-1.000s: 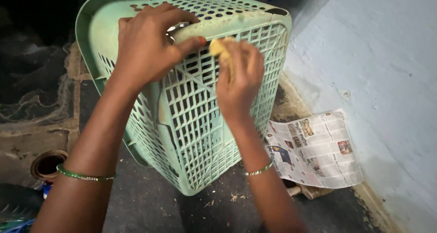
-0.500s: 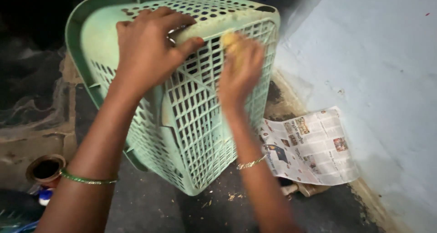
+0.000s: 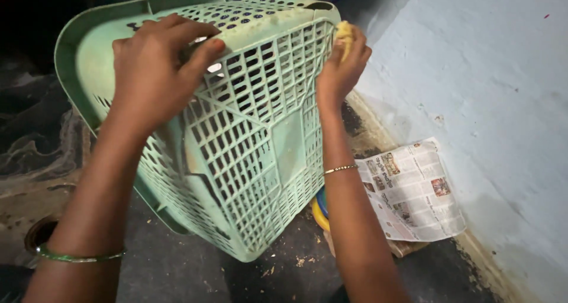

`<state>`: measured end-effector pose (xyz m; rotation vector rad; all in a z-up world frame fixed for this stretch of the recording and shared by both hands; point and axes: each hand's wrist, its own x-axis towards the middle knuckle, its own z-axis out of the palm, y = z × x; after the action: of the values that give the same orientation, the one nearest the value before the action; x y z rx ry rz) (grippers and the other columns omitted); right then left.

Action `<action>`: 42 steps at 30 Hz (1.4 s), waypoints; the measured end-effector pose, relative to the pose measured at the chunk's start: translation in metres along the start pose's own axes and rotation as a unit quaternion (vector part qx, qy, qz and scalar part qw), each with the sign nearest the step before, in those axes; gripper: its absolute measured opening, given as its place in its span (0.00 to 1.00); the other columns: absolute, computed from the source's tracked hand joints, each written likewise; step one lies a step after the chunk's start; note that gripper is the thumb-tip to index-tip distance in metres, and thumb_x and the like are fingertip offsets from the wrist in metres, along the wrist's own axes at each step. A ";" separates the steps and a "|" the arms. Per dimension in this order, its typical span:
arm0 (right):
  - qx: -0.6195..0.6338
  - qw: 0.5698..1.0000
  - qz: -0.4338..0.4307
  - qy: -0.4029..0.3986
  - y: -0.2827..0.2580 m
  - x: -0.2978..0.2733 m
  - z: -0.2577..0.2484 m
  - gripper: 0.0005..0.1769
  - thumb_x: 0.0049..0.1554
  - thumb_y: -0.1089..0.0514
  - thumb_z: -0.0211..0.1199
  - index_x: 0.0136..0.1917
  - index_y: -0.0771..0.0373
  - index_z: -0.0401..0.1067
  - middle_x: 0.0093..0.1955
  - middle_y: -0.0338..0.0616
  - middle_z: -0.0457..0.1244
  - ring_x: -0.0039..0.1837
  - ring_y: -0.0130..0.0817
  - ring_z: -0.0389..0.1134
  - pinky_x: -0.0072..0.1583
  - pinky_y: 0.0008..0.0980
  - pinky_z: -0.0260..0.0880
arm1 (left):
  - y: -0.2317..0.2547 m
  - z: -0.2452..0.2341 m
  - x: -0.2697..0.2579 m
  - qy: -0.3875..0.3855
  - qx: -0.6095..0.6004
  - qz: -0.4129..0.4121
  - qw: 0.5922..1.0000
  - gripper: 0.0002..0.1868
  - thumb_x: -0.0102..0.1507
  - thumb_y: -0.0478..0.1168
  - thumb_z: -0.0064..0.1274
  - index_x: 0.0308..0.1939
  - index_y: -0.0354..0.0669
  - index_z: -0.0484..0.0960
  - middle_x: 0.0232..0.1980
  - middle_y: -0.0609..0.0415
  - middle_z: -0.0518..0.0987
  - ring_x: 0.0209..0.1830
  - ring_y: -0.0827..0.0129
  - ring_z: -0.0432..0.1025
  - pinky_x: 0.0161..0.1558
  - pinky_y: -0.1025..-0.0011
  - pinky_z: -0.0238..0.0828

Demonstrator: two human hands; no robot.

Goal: The person scrubs the inside and outside of a light green plastic basket with a yellow sponge, then places a newspaper inside the basket.

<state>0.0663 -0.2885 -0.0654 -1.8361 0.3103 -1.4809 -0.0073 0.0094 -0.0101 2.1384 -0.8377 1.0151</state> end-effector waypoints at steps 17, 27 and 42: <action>0.039 0.988 -0.149 -0.002 -0.009 -0.020 0.006 0.20 0.64 0.63 0.52 0.69 0.59 0.68 0.65 0.52 0.56 0.66 0.45 0.63 0.64 0.41 0.70 | 0.011 -0.006 0.008 -0.006 -0.009 -0.019 1.000 0.16 0.68 0.52 0.60 0.50 0.45 0.87 0.44 0.54 0.82 0.36 0.61 0.76 0.45 0.53 0.65; -0.163 0.970 0.179 0.010 0.174 -0.187 -0.064 0.27 0.55 0.61 0.62 0.69 0.54 0.70 0.59 0.60 0.60 0.60 0.60 0.64 0.62 0.53 0.64 | -0.005 0.000 0.012 0.037 0.080 0.054 0.995 0.26 0.56 0.50 0.72 0.54 0.41 0.88 0.45 0.50 0.83 0.40 0.55 0.77 0.41 0.55 0.67; 0.047 0.992 -0.080 -0.080 -0.095 -0.193 -0.024 0.21 0.59 0.68 0.59 0.65 0.57 0.71 0.60 0.49 0.57 0.63 0.44 0.64 0.64 0.39 0.71 | -0.023 0.000 0.008 0.025 0.039 0.054 0.997 0.24 0.57 0.46 0.71 0.53 0.37 0.87 0.51 0.46 0.84 0.42 0.54 0.79 0.43 0.59 0.71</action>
<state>-0.0387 -0.1157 -0.1429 -1.9250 0.0146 -1.4179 0.0139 0.0208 -0.0100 2.1425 -0.9104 1.1705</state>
